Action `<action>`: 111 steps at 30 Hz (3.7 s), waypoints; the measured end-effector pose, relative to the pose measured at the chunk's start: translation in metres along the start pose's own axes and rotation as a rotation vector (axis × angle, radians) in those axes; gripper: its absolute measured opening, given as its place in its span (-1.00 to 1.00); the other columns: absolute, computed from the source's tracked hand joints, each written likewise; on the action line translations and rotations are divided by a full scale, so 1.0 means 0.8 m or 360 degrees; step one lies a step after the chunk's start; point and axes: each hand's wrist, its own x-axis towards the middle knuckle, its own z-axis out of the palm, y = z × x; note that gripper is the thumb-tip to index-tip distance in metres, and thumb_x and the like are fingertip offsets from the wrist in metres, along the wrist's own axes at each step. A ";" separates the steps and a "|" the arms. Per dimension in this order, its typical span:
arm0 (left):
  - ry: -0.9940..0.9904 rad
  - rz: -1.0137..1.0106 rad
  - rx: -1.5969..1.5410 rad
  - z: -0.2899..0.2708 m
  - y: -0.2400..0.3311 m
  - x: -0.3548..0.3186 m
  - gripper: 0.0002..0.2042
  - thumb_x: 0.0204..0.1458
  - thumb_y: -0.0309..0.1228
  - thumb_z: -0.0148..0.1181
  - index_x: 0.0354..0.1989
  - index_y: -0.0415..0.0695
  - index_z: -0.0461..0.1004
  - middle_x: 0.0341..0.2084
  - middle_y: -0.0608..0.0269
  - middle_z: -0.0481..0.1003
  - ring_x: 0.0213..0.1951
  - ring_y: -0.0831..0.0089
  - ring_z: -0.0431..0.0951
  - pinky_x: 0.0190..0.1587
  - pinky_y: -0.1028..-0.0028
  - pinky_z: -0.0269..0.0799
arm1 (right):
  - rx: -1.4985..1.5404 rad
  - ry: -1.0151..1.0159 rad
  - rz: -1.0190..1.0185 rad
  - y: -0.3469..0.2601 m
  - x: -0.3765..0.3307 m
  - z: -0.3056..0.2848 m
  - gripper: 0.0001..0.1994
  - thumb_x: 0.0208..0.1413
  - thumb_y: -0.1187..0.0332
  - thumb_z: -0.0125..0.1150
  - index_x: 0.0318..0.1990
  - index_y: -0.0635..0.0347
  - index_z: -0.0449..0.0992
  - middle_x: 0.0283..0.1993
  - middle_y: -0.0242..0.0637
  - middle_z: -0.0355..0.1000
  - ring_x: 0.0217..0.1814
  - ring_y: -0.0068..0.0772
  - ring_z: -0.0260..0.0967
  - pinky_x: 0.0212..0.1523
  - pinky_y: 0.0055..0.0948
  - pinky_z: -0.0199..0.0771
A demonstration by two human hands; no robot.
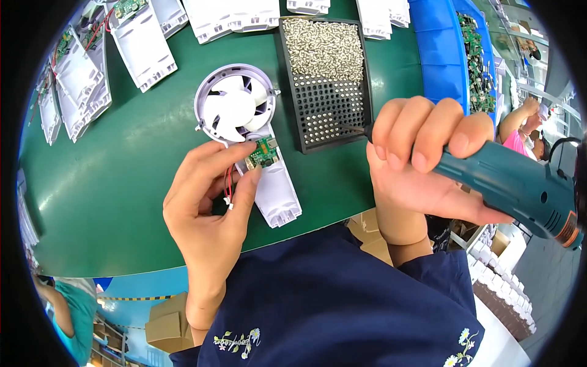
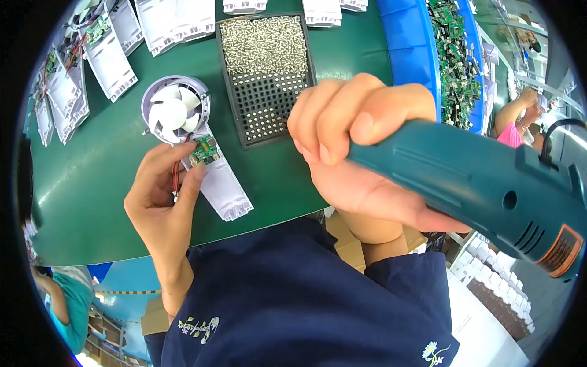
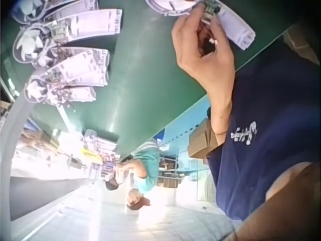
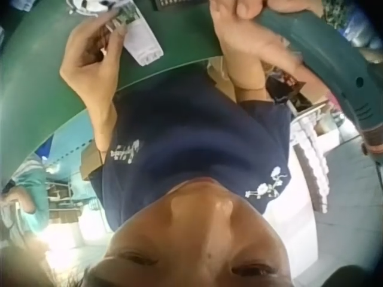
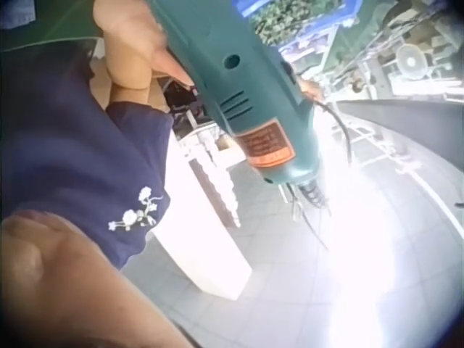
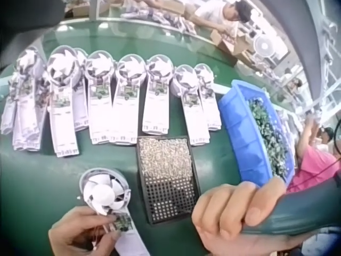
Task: The person assembles handheld fans on a production line by fitting circuit boards into the fan casings, securing them with an electric screwdriver, and setting the assembled fans in a row on the table.
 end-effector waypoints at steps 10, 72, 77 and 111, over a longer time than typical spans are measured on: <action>-0.0022 -0.0035 0.0003 -0.005 0.002 0.001 -0.74 -0.06 -0.72 0.30 -0.15 -0.24 0.60 -0.16 0.24 0.47 -0.31 0.71 0.46 -0.29 0.71 0.41 | -0.0093 -0.0152 -0.0025 0.007 -0.001 0.006 -0.13 -0.06 -0.57 -0.10 -0.07 0.17 0.37 -0.39 -0.30 0.29 -0.54 -0.40 0.19 -0.55 -0.41 0.22; -0.0116 0.0294 -0.0131 -0.025 0.002 -0.008 -0.70 -0.14 -0.74 0.34 -0.16 -0.32 0.60 -0.25 0.20 0.45 -0.33 0.52 0.49 -0.32 0.60 0.43 | -0.0108 0.0746 0.1628 0.000 -0.045 0.093 -0.76 0.08 0.41 0.37 -0.15 0.23 0.47 -0.45 -0.41 0.42 -0.68 -0.76 0.16 -0.71 -0.61 0.09; -0.0124 0.0250 -0.0158 -0.031 0.005 -0.006 -0.70 -0.07 -0.73 0.28 -0.10 -0.44 0.52 -0.18 0.15 0.43 -0.21 0.48 0.45 -0.15 0.57 0.35 | -0.0082 0.0574 0.1425 0.012 -0.045 0.092 -0.75 0.11 0.33 0.37 -0.18 0.18 0.42 -0.54 -0.50 0.33 -0.67 -0.74 0.15 -0.67 -0.61 0.13; -0.0209 0.0638 0.0171 -0.013 0.084 0.142 -0.72 0.01 -0.55 0.32 -0.06 -0.16 0.60 -0.15 0.22 0.57 -0.29 0.61 0.51 -0.23 0.59 0.49 | 0.0014 0.0914 0.1018 0.011 0.057 0.055 -0.80 0.18 0.34 0.27 -0.21 0.18 0.36 -0.39 -0.28 0.48 -0.70 -0.73 0.15 -0.72 -0.64 0.16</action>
